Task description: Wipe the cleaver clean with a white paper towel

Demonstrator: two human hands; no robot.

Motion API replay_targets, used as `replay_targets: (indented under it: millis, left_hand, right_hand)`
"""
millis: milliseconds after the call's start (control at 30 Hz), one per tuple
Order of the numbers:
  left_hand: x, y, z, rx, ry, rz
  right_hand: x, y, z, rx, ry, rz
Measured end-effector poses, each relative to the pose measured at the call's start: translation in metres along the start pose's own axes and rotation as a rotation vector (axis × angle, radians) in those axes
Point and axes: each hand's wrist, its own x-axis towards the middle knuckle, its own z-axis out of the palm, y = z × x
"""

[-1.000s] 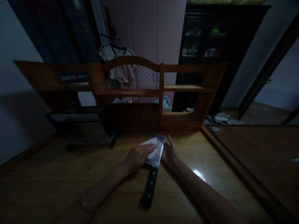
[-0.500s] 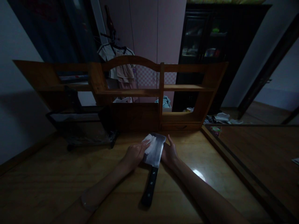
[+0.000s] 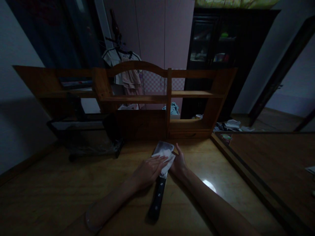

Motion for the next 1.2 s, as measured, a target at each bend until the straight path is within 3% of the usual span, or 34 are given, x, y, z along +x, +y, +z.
replay_targets:
  millis: [100, 300, 367, 500, 600, 667, 767, 900, 1033, 1133, 1200]
  left_hand:
    - [-0.002, -0.010, 0.003, 0.056, 0.062, -0.090]
    - [-0.005, -0.023, 0.008, 0.077, 0.197, -0.364]
    - [-0.007, -0.025, 0.007, 0.042, 0.258, -0.398]
    - [-0.010, -0.020, 0.000, -0.056, 0.277, -0.174]
    - [-0.008, -0.010, -0.003, -0.083, 0.160, 0.031]
    - [-0.006, -0.005, -0.002, -0.078, 0.072, 0.086]
    - [-0.003, -0.006, 0.000, -0.039, 0.034, 0.034]
    - [-0.003, -0.016, 0.003, 0.027, 0.111, -0.114]
    - [-0.007, -0.023, 0.005, 0.053, 0.181, -0.215]
    - [-0.010, -0.023, 0.003, 0.009, 0.272, -0.220]
    - [-0.011, -0.021, 0.000, -0.042, 0.280, -0.149]
  right_hand:
    - [-0.001, 0.001, 0.003, 0.031, -0.117, 0.005]
    - [-0.004, 0.001, 0.006, 0.015, -0.148, -0.010]
    - [-0.004, 0.001, 0.007, 0.008, -0.153, -0.013]
    - [-0.002, 0.001, 0.004, -0.007, -0.153, 0.006]
    - [0.001, 0.001, -0.001, -0.025, -0.074, 0.008]
    - [0.003, 0.001, -0.003, -0.042, 0.015, 0.006]
    - [0.003, 0.001, -0.002, -0.019, 0.027, 0.007]
    - [-0.001, 0.001, 0.005, 0.012, -0.115, 0.006]
    - [-0.003, 0.001, 0.006, -0.005, -0.136, 0.002]
    - [-0.002, 0.001, 0.005, -0.004, -0.153, -0.004]
    - [-0.001, 0.001, 0.004, 0.004, -0.163, -0.008]
